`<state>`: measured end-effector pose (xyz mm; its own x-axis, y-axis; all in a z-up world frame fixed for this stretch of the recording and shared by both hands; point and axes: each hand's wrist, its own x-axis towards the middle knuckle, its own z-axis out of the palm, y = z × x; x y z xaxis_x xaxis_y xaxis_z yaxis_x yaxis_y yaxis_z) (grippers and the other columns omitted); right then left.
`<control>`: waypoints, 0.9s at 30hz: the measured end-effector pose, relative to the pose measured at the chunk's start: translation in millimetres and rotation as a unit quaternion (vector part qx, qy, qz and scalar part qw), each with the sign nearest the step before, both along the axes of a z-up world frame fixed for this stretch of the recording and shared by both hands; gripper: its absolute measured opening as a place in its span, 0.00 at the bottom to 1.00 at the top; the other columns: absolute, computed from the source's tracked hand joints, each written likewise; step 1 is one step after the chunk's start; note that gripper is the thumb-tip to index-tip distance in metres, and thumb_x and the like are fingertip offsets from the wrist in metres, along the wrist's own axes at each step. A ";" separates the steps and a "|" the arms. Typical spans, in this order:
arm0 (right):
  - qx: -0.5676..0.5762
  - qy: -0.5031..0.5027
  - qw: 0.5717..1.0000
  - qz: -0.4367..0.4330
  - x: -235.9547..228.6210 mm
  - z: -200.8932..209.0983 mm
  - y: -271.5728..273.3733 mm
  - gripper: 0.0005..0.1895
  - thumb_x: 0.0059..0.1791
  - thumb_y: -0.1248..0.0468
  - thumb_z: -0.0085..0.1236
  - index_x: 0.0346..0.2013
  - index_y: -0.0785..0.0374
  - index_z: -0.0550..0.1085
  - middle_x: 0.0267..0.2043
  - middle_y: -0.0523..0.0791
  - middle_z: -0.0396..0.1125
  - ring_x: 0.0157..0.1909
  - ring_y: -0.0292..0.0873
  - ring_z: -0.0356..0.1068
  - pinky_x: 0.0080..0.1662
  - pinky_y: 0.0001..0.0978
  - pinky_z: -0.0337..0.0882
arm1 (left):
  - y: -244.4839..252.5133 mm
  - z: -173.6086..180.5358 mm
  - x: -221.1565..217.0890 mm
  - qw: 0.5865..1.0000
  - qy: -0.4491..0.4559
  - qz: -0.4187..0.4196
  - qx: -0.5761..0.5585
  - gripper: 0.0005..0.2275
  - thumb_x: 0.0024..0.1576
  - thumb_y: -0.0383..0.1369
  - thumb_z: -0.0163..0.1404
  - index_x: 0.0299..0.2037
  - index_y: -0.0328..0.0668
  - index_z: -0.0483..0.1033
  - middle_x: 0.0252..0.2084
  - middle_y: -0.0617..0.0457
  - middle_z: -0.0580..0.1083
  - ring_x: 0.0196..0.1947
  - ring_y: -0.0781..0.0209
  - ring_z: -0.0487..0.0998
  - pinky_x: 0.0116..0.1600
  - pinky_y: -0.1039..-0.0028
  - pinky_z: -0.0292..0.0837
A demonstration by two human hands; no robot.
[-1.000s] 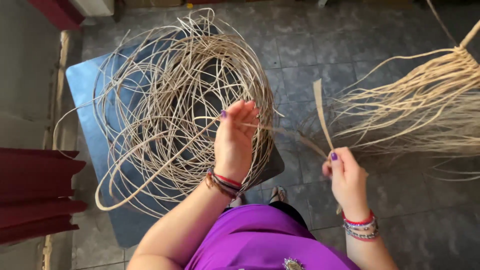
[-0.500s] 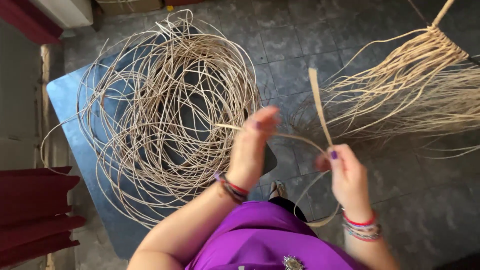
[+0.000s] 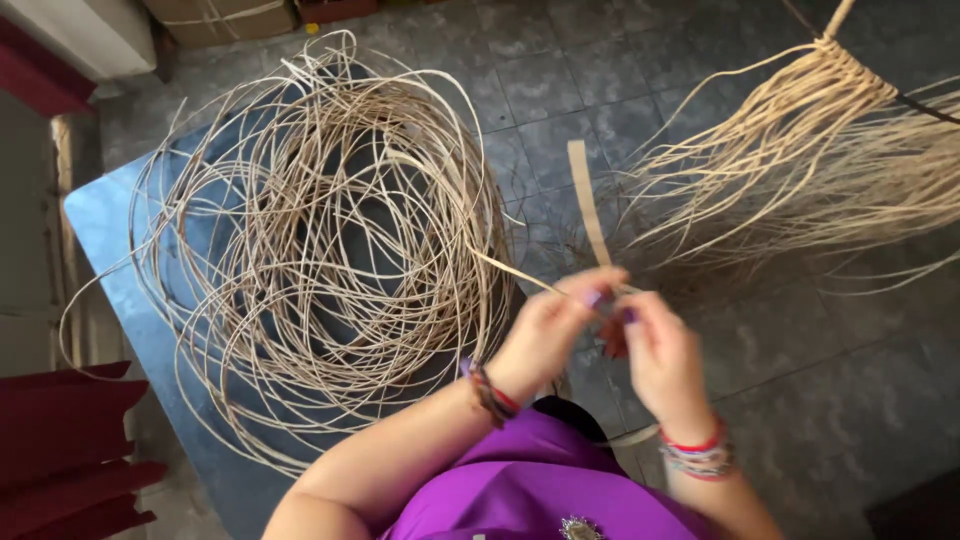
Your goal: Weaving natural fiber strands onto a circular frame using knotting techniques
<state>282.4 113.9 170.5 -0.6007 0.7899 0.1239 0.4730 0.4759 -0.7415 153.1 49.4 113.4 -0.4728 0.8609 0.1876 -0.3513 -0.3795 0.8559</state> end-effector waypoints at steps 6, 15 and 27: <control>-0.033 0.014 0.997 -0.071 68.0 -18.8 21.1 0.10 0.57 0.62 0.49 0.36 0.56 0.78 0.25 0.44 0.72 0.29 0.36 0.68 0.40 0.34 0.72 | -4.3 29.5 -57.4 0.978 -0.205 0.035 0.003 0.20 0.67 0.43 0.41 0.53 0.36 0.80 0.52 0.49 0.78 0.50 0.60 0.78 0.56 0.72 0.71; -0.018 0.049 0.996 -0.068 48.9 -21.6 7.2 0.10 0.54 0.66 0.51 0.42 0.60 0.80 0.33 0.51 0.76 0.39 0.47 0.78 0.44 0.43 0.74 | 19.7 20.6 20.6 0.990 -0.070 -0.116 -0.049 0.18 0.68 0.39 0.44 0.55 0.30 0.78 0.51 0.39 0.78 0.51 0.54 0.79 0.58 0.62 0.73; -0.016 0.056 0.991 -0.120 124.1 -10.0 40.0 0.09 0.51 0.66 0.56 0.44 0.64 0.80 0.38 0.51 0.77 0.43 0.45 0.77 0.47 0.43 0.74 | 57.8 55.7 69.3 0.984 -0.040 -0.167 -0.043 0.23 0.69 0.46 0.39 0.58 0.35 0.78 0.51 0.42 0.79 0.51 0.57 0.80 0.61 0.64 0.72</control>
